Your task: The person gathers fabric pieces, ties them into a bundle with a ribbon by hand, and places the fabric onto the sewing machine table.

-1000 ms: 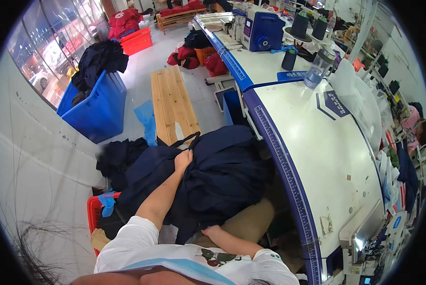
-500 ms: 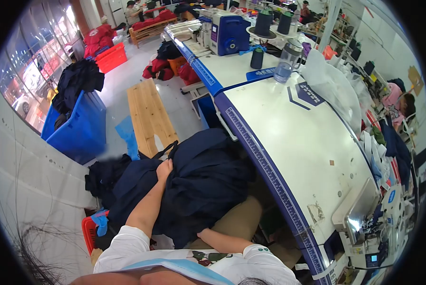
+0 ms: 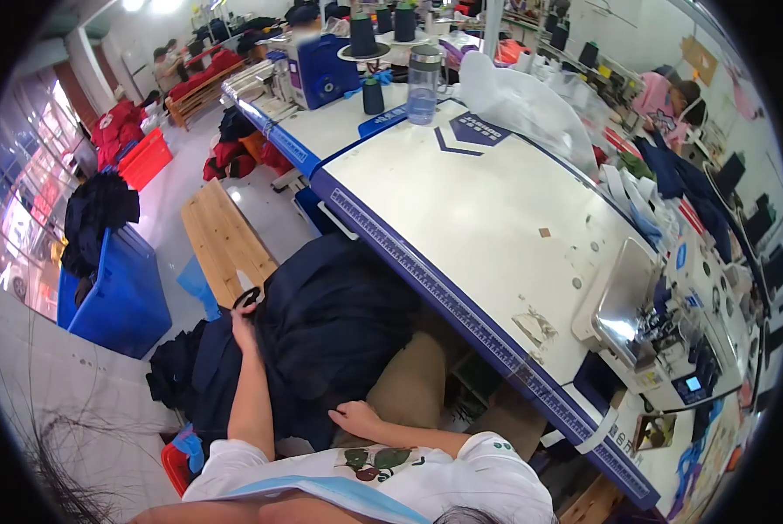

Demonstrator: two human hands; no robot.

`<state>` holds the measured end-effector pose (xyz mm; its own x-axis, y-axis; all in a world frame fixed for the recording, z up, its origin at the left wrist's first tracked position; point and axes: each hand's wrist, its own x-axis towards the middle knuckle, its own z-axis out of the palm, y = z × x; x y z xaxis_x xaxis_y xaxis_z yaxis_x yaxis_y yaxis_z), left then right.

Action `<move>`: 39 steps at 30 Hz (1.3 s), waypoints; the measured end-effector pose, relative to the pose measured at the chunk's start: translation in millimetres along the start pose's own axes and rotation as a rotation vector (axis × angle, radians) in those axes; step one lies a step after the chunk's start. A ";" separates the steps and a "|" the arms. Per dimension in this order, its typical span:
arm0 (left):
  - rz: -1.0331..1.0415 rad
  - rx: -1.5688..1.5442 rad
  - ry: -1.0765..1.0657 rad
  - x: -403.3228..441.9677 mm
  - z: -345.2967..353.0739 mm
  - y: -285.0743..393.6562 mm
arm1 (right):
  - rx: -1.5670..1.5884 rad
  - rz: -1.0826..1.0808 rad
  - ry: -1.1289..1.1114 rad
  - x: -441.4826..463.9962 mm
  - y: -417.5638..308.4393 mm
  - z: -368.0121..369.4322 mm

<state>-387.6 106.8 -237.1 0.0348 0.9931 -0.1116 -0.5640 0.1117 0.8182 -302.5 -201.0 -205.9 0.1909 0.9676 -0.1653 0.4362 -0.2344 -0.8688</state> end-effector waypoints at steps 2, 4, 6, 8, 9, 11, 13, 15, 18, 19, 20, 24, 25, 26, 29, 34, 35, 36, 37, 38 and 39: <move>-0.096 -0.371 -0.091 -35.2 9.6 19.8 | 0.050 -0.075 -0.017 -10.8 4.5 -5.8; 0.006 -0.132 -0.319 -58.8 -13.8 6.7 | 0.073 -0.110 -0.048 -30.5 12.0 -19.9; 0.210 0.525 -0.436 -113.1 3.5 14.9 | 0.073 -0.079 -0.147 -55.0 19.9 -36.4; 0.122 0.592 -0.442 -147.2 12.7 10.2 | 0.117 0.013 -0.323 -82.6 24.9 -63.8; 0.153 0.681 -0.388 -152.9 12.3 8.1 | 0.175 0.054 -0.432 -96.3 22.4 -79.5; 0.186 0.568 -0.328 -129.2 5.0 -4.1 | 0.251 -0.095 -0.396 -110.4 4.4 -98.8; 0.179 0.456 -0.271 -108.5 0.2 -15.3 | 0.280 -0.154 -0.338 -127.9 -4.7 -112.2; 0.146 0.352 -0.219 -92.3 -3.5 -16.0 | 0.264 -0.135 -0.258 -140.8 -6.0 -120.2; 0.074 -0.071 -0.171 -95.5 2.2 -1.0 | 0.105 -0.062 -0.368 -139.4 14.7 -124.7; 0.037 -0.071 -0.135 -107.0 9.1 10.8 | 0.174 -0.049 -0.232 -143.6 4.1 -128.3; 0.121 0.163 -0.221 -117.7 15.5 16.8 | 0.137 -0.164 -0.242 -133.7 -10.3 -132.7; -0.198 1.513 -0.654 -123.1 -40.2 -98.8 | 0.268 -0.354 -0.189 -70.6 -74.8 -119.7; 0.328 1.686 -0.861 -184.6 -18.5 -66.8 | 0.374 -0.371 -0.167 -51.0 -84.9 -106.8; 0.692 1.067 -0.694 -219.4 -21.2 -58.5 | 0.647 -0.041 -0.119 -35.0 -107.3 -99.4; 0.386 1.021 -0.733 -224.3 -5.9 -41.0 | 1.216 0.369 -0.072 51.8 -88.6 -81.0; 0.590 0.899 -0.846 -170.4 -12.8 -47.6 | 1.471 0.521 0.156 131.2 -16.3 -84.9; 0.518 0.980 -0.928 -167.7 -13.6 -40.8 | 1.512 0.600 0.311 136.6 -7.9 -85.8; 0.434 1.055 -1.015 -170.1 -12.7 -27.4 | 1.495 0.547 0.405 144.0 8.4 -80.4; 0.350 1.124 -1.111 -173.5 -9.0 -14.6 | 1.426 0.564 0.461 146.5 15.2 -76.0; 0.399 1.214 -1.197 -180.7 -1.6 1.7 | 1.361 0.572 0.519 151.5 20.7 -74.2; 0.439 1.308 -1.285 -194.1 4.2 21.7 | 1.302 0.568 0.553 153.9 28.8 -70.0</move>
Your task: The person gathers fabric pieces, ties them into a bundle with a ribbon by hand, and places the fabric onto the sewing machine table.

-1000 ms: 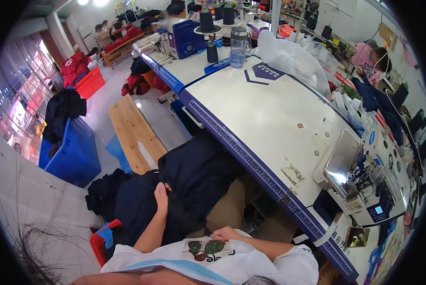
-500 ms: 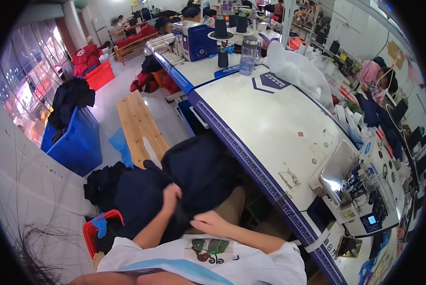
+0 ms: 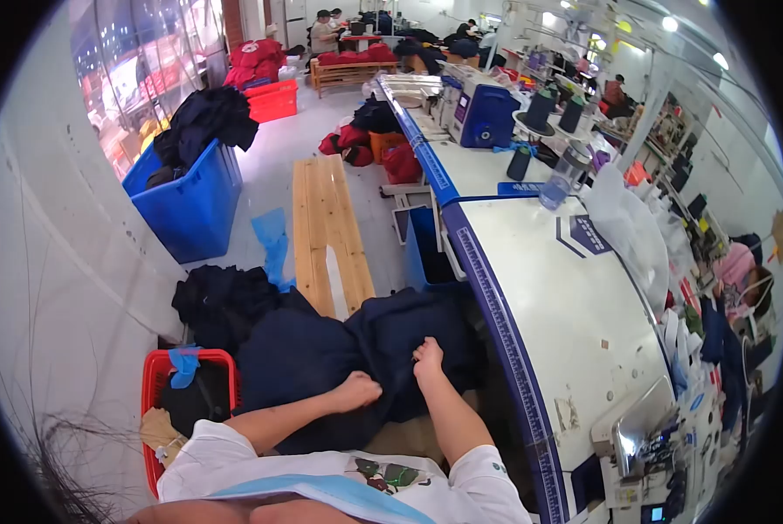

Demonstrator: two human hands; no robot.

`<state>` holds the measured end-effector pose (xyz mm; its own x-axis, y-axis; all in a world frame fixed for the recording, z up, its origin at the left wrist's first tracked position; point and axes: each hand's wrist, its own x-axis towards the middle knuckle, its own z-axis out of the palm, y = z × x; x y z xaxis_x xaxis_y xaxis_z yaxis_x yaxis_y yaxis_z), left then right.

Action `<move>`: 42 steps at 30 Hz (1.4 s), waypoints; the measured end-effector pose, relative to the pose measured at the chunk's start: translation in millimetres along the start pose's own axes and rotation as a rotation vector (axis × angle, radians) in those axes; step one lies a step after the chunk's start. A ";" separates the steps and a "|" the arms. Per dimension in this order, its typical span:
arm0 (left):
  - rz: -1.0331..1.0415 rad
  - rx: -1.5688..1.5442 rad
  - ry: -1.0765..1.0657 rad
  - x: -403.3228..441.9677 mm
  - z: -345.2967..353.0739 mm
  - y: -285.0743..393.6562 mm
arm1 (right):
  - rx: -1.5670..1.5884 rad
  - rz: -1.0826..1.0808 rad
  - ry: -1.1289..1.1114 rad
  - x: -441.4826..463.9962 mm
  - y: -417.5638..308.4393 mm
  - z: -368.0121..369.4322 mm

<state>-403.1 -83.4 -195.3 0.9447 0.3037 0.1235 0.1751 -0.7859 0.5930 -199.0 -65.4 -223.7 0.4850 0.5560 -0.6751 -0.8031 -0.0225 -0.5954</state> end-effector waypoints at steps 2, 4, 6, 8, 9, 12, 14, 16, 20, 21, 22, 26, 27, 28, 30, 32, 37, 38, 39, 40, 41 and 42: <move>0.039 0.009 -0.090 -10.4 -2.0 11.4 | -0.070 -0.066 0.057 13.7 13.1 -5.0; -0.070 -0.224 -0.030 -8.6 17.9 -7.5 | -0.148 -0.068 -0.106 14.0 10.2 -8.3; -0.190 -0.454 -0.077 -7.1 26.2 -30.6 | -0.246 -0.066 -0.298 -16.0 -1.0 -6.1; -0.286 -0.796 -0.064 0.5 21.4 -40.0 | -0.667 -0.080 -0.562 -66.0 -30.4 4.5; -0.278 -0.766 -0.077 0.5 22.6 -39.1 | -1.006 -0.178 -0.617 -96.8 -39.0 14.6; -0.187 -0.608 -0.004 1.8 26.5 -35.4 | -1.550 -0.427 -1.389 -165.8 -58.4 43.3; -0.053 -0.418 0.199 -2.4 37.9 -32.6 | -1.790 -0.683 -1.423 -164.1 -37.4 54.7; -0.096 -0.372 -0.014 -2.6 42.4 -43.0 | -1.734 -0.532 -1.211 -134.0 -19.8 67.7; -0.069 -0.123 -0.036 -10.2 25.8 -24.5 | -1.691 -0.604 -0.928 -96.7 -4.2 88.8; -0.124 -0.176 -0.072 -9.2 22.4 -21.3 | -1.661 -0.599 -0.919 -100.1 -0.3 92.6; -0.163 -0.229 0.115 -9.9 36.9 -25.6 | -1.615 -0.504 -0.976 -110.9 0.8 97.6; -0.342 -0.698 0.245 -5.4 35.7 -19.8 | -1.176 -0.507 -1.313 -139.4 1.3 94.6; -0.359 -0.780 0.231 -6.2 37.3 -24.5 | -1.012 -0.660 -1.383 -139.2 2.1 91.1; -0.379 -0.861 0.217 -7.4 40.2 -30.8 | -1.016 -0.654 -1.311 -130.7 7.8 80.3; -0.328 -0.886 0.210 -9.8 40.8 -35.9 | -1.022 -0.640 -1.169 -104.8 19.3 48.2; -0.187 -0.773 0.217 -11.1 32.9 -35.3 | -1.341 -0.728 -1.088 -106.6 12.1 19.7; -0.163 -0.638 0.186 -3.0 25.2 -40.9 | -1.908 -0.799 -0.816 -153.3 -15.1 10.5; -0.216 -0.773 0.076 -1.7 19.8 -42.8 | -2.055 -0.746 -0.733 -167.0 -19.0 11.5; -0.242 -0.828 0.047 -0.5 14.3 -39.9 | -2.195 -0.688 -0.644 -177.0 -21.4 11.8; -0.266 -0.881 0.018 0.8 9.2 -35.3 | -2.212 -0.670 -0.684 -181.9 -21.1 5.3; -0.291 -0.936 -0.011 0.9 3.6 -29.7 | -2.181 -0.642 -0.773 -185.4 -16.0 -1.6; -0.325 -0.952 -0.043 1.3 -10.0 -18.3 | -2.148 -0.611 -0.858 -189.1 -9.7 -9.4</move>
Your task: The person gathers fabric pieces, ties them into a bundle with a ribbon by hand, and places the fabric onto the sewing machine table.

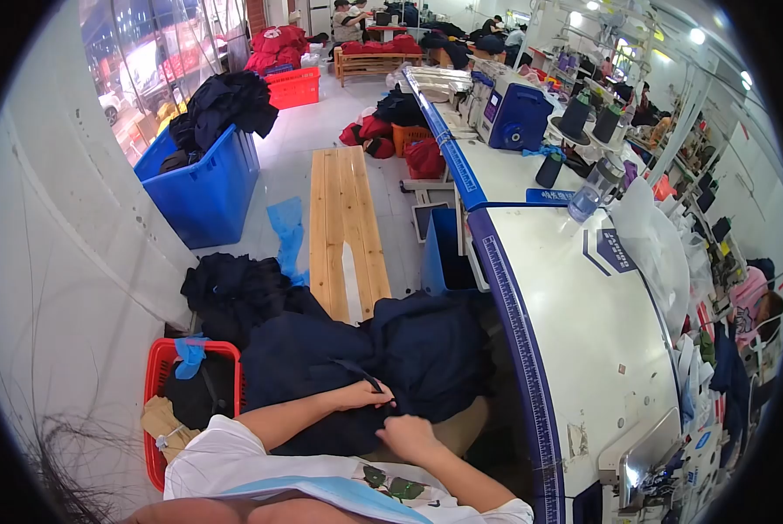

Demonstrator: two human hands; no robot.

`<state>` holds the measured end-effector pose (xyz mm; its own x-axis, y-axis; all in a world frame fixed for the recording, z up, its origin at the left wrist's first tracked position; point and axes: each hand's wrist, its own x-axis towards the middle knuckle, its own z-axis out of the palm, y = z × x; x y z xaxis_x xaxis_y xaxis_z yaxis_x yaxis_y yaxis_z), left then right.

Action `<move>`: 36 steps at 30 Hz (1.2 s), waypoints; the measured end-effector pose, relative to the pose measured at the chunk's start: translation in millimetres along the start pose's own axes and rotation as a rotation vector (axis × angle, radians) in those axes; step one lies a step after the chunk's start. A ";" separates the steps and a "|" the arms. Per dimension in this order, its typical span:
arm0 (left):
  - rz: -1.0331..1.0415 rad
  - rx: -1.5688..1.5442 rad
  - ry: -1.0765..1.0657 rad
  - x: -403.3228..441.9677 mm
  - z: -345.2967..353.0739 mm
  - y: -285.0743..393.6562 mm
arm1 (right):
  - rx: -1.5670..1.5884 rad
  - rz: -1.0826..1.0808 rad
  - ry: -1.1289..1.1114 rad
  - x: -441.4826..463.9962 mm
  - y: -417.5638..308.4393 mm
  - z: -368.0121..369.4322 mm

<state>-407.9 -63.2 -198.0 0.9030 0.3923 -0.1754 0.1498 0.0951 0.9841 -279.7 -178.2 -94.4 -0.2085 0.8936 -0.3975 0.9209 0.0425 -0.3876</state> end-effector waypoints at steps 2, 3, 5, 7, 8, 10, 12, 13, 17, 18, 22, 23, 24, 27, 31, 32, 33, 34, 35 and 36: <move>-0.044 0.061 -0.008 0.8 0.2 5.7 | 0.111 -0.130 -0.121 -7.5 1.6 17.1; -0.065 0.092 -0.013 1.5 0.8 6.2 | 0.186 -0.207 -0.205 -6.9 6.3 27.0; 0.149 0.380 0.088 1.9 4.1 -0.8 | 0.344 -0.234 -0.089 -1.6 15.9 35.2; 0.262 0.507 0.187 1.1 8.0 -9.9 | 0.503 -0.124 0.306 3.0 26.3 38.3; 0.269 0.492 0.234 1.5 9.8 -14.0 | 0.647 -0.040 0.366 9.8 33.1 37.6; 0.268 0.378 0.430 1.7 15.7 -16.0 | 0.909 0.063 0.431 26.4 44.0 37.1; 0.192 0.165 0.558 -2.9 23.5 -14.9 | 0.925 0.030 0.448 36.6 48.0 47.1; 0.155 0.056 0.622 -3.4 25.7 -14.4 | 0.931 0.012 0.456 42.1 50.2 52.9; 0.325 0.233 0.734 -0.5 23.0 -16.3 | 0.654 0.000 0.520 54.0 60.4 76.2; 0.323 0.265 0.713 -0.2 21.5 -16.9 | 0.766 0.035 0.477 53.4 61.2 75.2; 0.284 0.222 0.499 0.5 13.0 -12.2 | 1.380 0.247 0.276 42.8 65.9 65.8; 0.275 0.197 0.454 1.9 8.8 -10.8 | 1.572 0.319 0.213 40.0 68.1 63.7; 0.266 0.172 0.411 3.8 3.9 -9.5 | 1.683 0.315 0.224 35.9 69.6 64.2; 0.191 0.107 0.367 5.7 0.3 -6.4 | 1.808 0.345 0.307 32.3 68.2 56.8; 0.214 0.140 0.363 6.2 -0.2 -4.4 | 1.790 0.178 -0.062 29.9 84.2 53.8; 0.211 0.141 0.362 7.3 -0.7 -8.3 | 1.623 0.232 -0.111 30.4 86.0 53.9; 0.206 0.141 0.360 6.5 -0.7 -7.6 | 1.457 0.284 -0.159 30.4 85.7 53.9; 0.198 0.147 0.348 5.7 0.4 -6.9 | 1.171 0.254 -0.115 28.5 85.7 52.3; 0.188 0.153 0.335 5.2 2.5 -5.7 | 0.881 0.243 -0.073 26.6 85.7 50.7; 0.178 0.159 0.320 4.7 4.4 -4.0 | 0.473 0.150 0.053 21.1 86.2 40.8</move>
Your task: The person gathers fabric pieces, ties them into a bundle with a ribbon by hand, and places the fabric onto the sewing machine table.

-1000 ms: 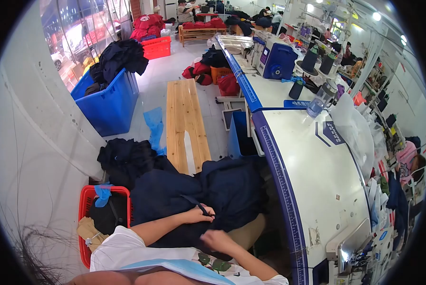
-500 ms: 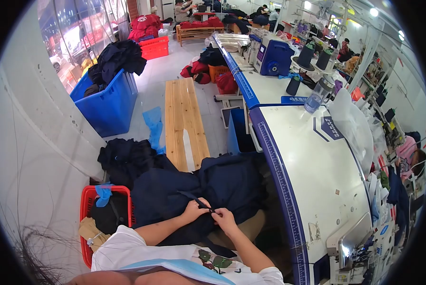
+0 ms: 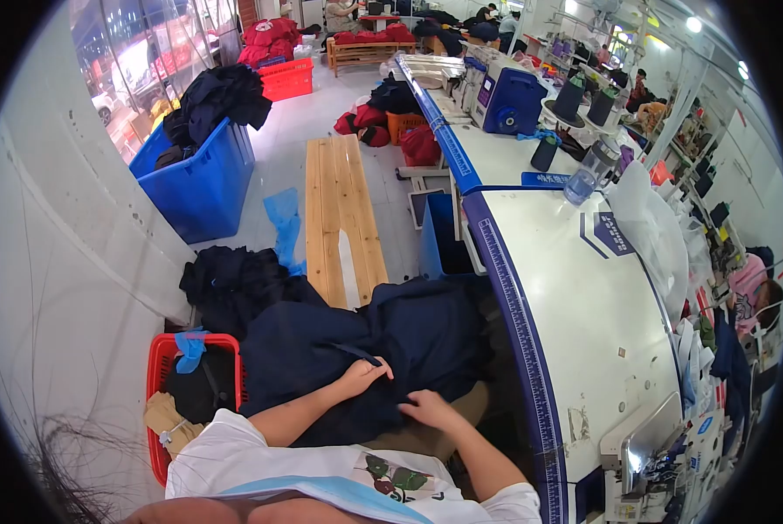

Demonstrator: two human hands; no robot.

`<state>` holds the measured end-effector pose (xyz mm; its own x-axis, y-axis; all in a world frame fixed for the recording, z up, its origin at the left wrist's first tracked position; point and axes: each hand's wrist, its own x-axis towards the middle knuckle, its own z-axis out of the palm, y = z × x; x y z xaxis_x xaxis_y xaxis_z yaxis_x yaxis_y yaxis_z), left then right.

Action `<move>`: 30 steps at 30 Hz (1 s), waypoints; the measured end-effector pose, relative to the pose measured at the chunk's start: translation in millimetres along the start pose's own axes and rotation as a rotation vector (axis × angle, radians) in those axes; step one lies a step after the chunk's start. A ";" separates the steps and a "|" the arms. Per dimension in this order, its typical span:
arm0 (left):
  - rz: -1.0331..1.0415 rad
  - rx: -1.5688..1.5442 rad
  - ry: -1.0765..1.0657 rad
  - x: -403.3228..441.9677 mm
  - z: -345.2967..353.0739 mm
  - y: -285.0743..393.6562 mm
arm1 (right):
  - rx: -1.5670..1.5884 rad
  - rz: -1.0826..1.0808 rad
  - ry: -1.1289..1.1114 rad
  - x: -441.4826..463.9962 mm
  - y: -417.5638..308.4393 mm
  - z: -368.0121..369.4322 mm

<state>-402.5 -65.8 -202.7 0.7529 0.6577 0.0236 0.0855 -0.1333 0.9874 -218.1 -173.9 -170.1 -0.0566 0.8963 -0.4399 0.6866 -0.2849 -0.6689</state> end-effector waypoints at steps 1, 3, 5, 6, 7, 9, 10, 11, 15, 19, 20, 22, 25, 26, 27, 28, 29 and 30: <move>0.010 -0.023 0.017 -0.5 1.4 -1.1 | -0.396 -0.135 0.126 -3.3 -6.7 -9.9; 0.036 -0.071 0.053 0.5 3.1 -5.1 | -0.380 0.008 0.322 1.0 -23.1 -32.1; 0.027 -0.084 0.040 3.5 0.7 -9.7 | -0.478 -0.141 0.578 4.7 -40.2 -31.6; 0.020 -0.093 0.033 4.1 0.0 -10.7 | -0.473 -0.166 0.626 11.6 -45.4 -30.5; 0.005 -0.100 0.027 4.5 -0.8 -9.7 | -0.468 -0.191 0.673 22.1 -47.8 -28.9; -0.027 -0.108 0.023 4.1 -5.1 -6.4 | -0.279 -0.210 0.664 41.5 -44.1 -27.4; -0.030 -0.217 0.067 3.1 -5.1 -6.2 | -0.097 -0.200 0.604 51.5 -41.4 -25.9; -0.025 -0.363 0.129 3.5 -8.2 -5.5 | 0.083 -0.192 0.543 59.0 -40.8 -25.5; 0.035 -0.983 0.407 6.3 -11.6 0.1 | 1.167 -0.071 0.462 50.9 -60.4 -2.7; -0.029 -1.384 0.653 18.1 -10.4 20.1 | 1.405 -0.062 0.543 50.8 -61.5 8.5; -0.059 -1.476 0.683 21.4 -12.1 17.3 | 1.373 -0.078 0.579 51.1 -65.3 8.9; -0.113 -1.593 0.728 30.2 -19.3 14.9 | 1.421 -0.116 0.456 49.3 -72.4 8.4; -0.208 -1.605 0.758 47.5 -40.0 16.7 | 1.507 -0.188 0.222 39.8 -75.8 0.4; -0.254 -1.659 0.711 53.9 -44.8 12.4 | 1.533 -0.213 0.186 39.2 -73.8 2.5; -0.276 -1.692 0.645 61.0 -51.1 0.2 | 1.555 -0.238 0.151 42.4 -70.3 5.6; -0.297 -1.695 0.583 68.6 -56.6 -3.4 | 1.571 -0.268 0.119 47.2 -62.9 8.7; -0.359 -1.643 0.623 79.0 -60.7 -7.8 | 1.579 -0.300 0.082 51.4 -56.0 9.2; -0.394 -1.592 0.719 85.6 -61.9 -8.5 | 1.453 -0.282 0.087 49.9 -54.0 8.1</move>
<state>-379.2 37.5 -199.4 0.4052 0.6902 -0.5995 -0.8041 0.5811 0.1256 -263.9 -116.5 -160.8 0.0167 0.9805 -0.1957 -0.6516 -0.1378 -0.7459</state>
